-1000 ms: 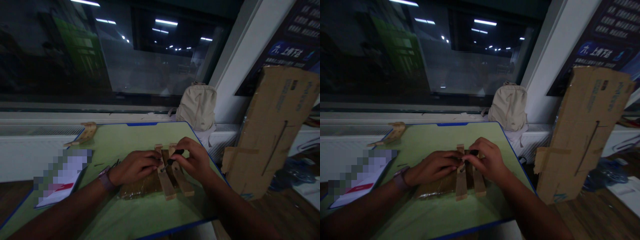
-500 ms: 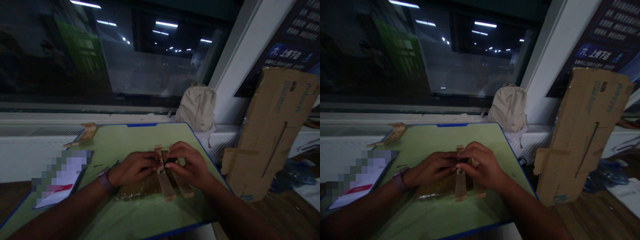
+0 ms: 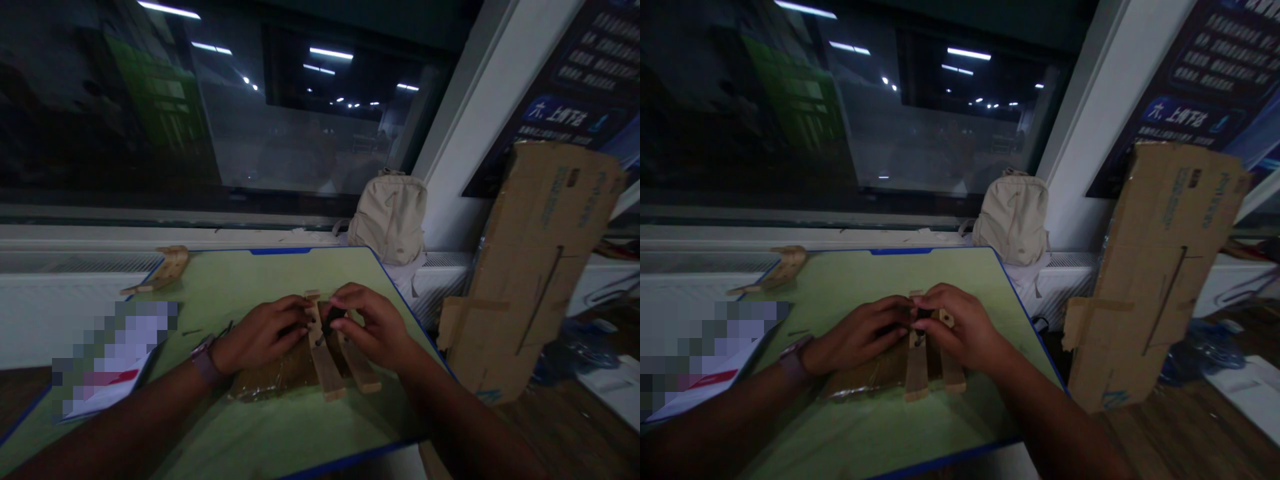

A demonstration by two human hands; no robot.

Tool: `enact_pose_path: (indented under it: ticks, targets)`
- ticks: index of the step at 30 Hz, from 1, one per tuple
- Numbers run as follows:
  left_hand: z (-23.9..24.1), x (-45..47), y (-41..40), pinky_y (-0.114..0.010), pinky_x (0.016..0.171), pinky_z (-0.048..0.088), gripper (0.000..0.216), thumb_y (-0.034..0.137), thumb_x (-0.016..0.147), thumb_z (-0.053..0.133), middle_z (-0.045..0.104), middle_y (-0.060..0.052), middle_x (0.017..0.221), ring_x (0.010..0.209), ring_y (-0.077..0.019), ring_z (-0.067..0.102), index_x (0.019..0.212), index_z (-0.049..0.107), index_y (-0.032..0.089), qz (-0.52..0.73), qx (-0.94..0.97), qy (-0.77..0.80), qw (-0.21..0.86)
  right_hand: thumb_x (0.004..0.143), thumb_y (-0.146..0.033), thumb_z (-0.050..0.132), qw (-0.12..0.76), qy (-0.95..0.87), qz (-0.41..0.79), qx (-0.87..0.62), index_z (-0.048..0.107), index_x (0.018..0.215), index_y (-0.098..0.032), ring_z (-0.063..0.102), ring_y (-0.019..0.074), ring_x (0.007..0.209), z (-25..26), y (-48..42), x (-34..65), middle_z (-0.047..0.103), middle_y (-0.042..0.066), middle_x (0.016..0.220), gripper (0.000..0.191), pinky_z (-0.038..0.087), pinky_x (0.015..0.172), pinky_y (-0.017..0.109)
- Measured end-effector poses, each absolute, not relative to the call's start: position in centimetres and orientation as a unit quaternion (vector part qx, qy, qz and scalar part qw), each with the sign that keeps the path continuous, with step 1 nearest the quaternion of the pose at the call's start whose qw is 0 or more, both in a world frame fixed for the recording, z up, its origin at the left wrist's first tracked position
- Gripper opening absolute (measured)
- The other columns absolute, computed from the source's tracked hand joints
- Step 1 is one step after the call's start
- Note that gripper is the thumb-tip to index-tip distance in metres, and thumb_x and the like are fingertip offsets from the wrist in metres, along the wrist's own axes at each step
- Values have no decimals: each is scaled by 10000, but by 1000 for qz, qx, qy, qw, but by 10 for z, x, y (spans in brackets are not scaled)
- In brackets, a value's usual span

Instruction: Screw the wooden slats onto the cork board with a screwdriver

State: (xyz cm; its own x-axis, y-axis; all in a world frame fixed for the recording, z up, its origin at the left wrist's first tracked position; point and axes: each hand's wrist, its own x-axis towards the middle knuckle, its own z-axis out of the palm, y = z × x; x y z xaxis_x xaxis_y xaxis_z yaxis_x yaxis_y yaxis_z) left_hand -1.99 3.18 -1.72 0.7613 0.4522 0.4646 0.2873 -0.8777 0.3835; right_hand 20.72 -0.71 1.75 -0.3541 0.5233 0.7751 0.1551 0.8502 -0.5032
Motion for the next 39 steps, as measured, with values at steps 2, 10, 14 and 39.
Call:
enact_pose_path:
  ticks: [2, 10, 14, 39]
  targets:
    - [-16, -20, 32, -349, 925, 528, 225, 223, 983, 479, 635, -105, 1173, 1084, -223, 626, 1072, 679, 172, 287, 926, 199, 146, 836, -206, 708, 549, -792, 144, -225, 614, 1045, -246, 660, 167, 802, 16, -4, 208, 678, 43, 887, 233, 537, 689, 299]
    - [-17, -19, 34, -321, 961, 506, 262, 228, 990, 458, 685, -80, 1178, 1086, -211, 651, 1072, 704, 190, 268, 936, 186, 136, 954, -208, 526, 495, -805, 251, -209, 523, 1266, -246, 642, 202, 1135, 6, -5, 203, 680, 113, 1181, 315, 505, 964, 429]
    - [-19, -19, 35, -290, 915, 523, 246, 217, 981, 480, 706, -79, 1151, 1033, -200, 680, 1076, 704, 189, 278, 933, 182, 138, 909, -233, 608, 541, -761, 260, -247, 537, 1198, -242, 679, 177, 975, -1, -4, 199, 677, 73, 1040, 298, 547, 853, 351]
    - [-23, -18, 35, -296, 894, 491, 200, 240, 982, 474, 684, -75, 1105, 1022, -216, 651, 1069, 648, 193, 263, 932, 193, 156, 801, -259, 739, 566, -768, 145, -263, 548, 913, -250, 539, 134, 686, 2, -1, 198, 545, -34, 755, 222, 428, 634, 254]
